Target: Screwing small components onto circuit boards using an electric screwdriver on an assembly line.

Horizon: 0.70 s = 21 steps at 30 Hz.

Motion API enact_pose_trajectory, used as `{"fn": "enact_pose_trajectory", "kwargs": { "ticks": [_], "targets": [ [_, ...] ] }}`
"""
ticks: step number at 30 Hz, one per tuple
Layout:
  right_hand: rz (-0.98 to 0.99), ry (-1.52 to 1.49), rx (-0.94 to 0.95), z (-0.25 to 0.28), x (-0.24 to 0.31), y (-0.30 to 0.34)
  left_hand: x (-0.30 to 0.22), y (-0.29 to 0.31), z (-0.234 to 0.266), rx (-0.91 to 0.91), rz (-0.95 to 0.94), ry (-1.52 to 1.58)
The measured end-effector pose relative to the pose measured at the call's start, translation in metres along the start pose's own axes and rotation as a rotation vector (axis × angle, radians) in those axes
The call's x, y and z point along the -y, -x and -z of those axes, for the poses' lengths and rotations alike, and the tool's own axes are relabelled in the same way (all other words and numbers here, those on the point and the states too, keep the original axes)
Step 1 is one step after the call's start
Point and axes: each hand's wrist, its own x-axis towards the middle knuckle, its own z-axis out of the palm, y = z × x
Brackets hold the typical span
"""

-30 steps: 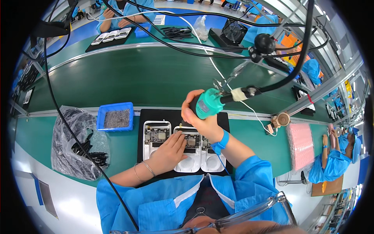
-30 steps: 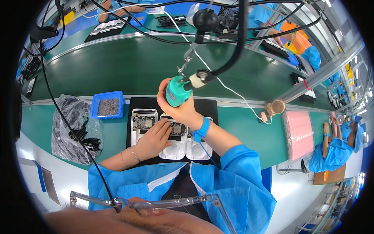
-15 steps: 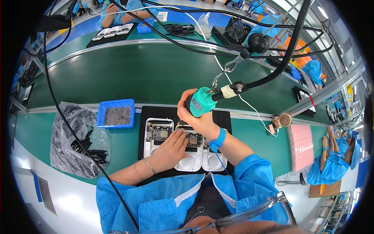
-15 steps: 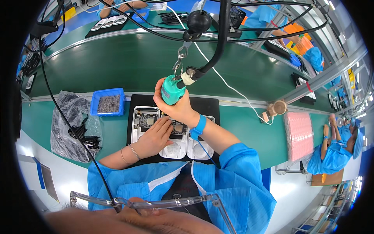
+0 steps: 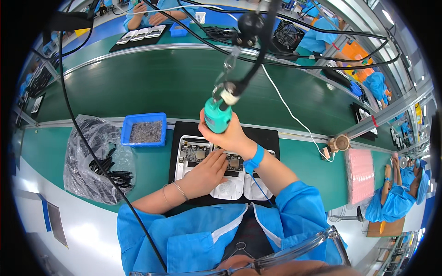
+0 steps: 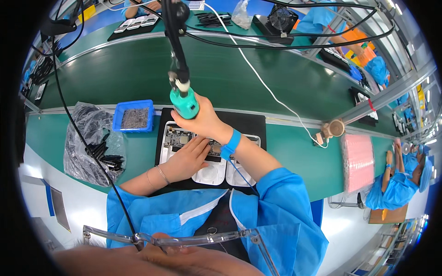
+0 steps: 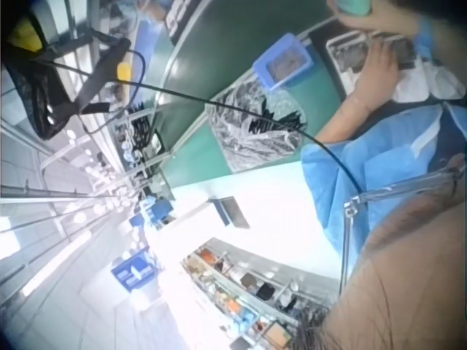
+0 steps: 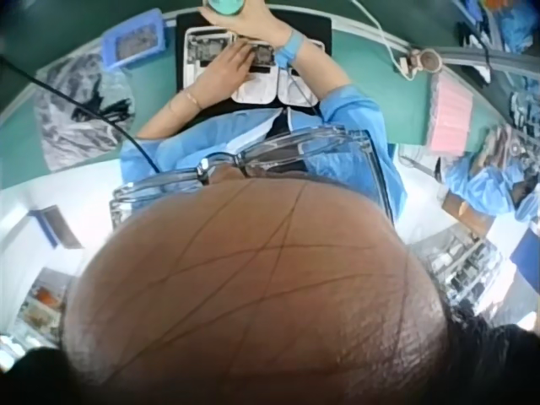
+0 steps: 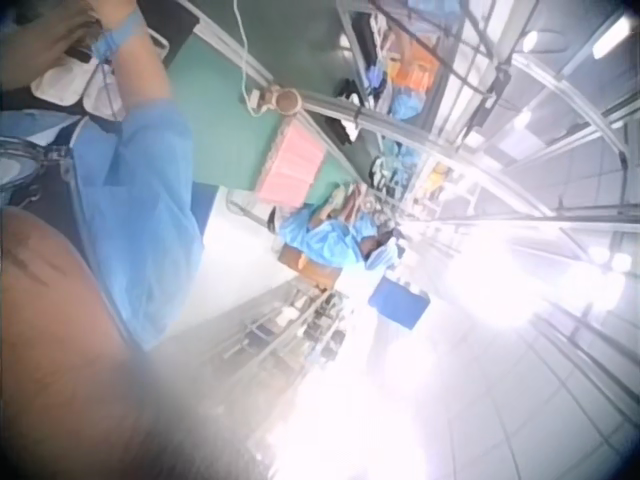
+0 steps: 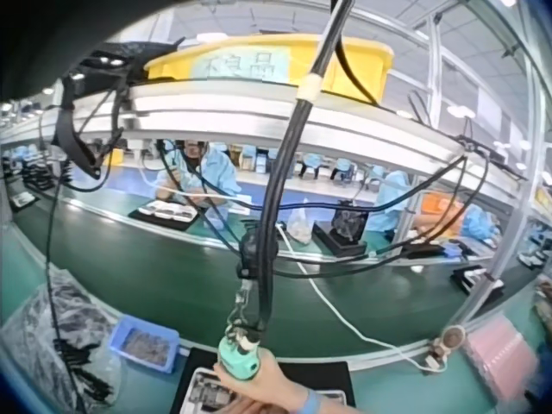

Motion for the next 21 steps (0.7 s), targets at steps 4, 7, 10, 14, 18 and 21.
{"fn": "enact_pose_trajectory", "kwargs": {
  "ticks": [4, 7, 10, 14, 18, 21],
  "targets": [
    [0.086, -0.059, 0.013, 0.002, 0.011, 0.008, -0.001, 0.001, -0.003, -0.022, 0.0, -0.033],
    [0.121, -0.169, -0.102, 0.011, 0.026, 0.007, 0.003, 0.003, 0.005, -0.086, -0.008, 0.02],
    [0.115, -0.386, -0.077, 0.028, 0.037, 0.009, 0.037, 0.016, 0.029, -0.352, 0.059, 0.082],
    [0.072, -0.382, -0.098, 0.031, 0.036, 0.012, 0.107, 0.059, 0.061, -0.337, 0.667, -0.019],
    [0.054, -0.342, -0.088, 0.022, 0.03, 0.007, 0.15, 0.082, 0.058, -0.133, 0.678, -0.012],
    [0.027, -0.426, -0.059, 0.021, 0.029, 0.006, 0.156, 0.079, 0.056, -0.084, 0.698, -0.087]
  ]
}}
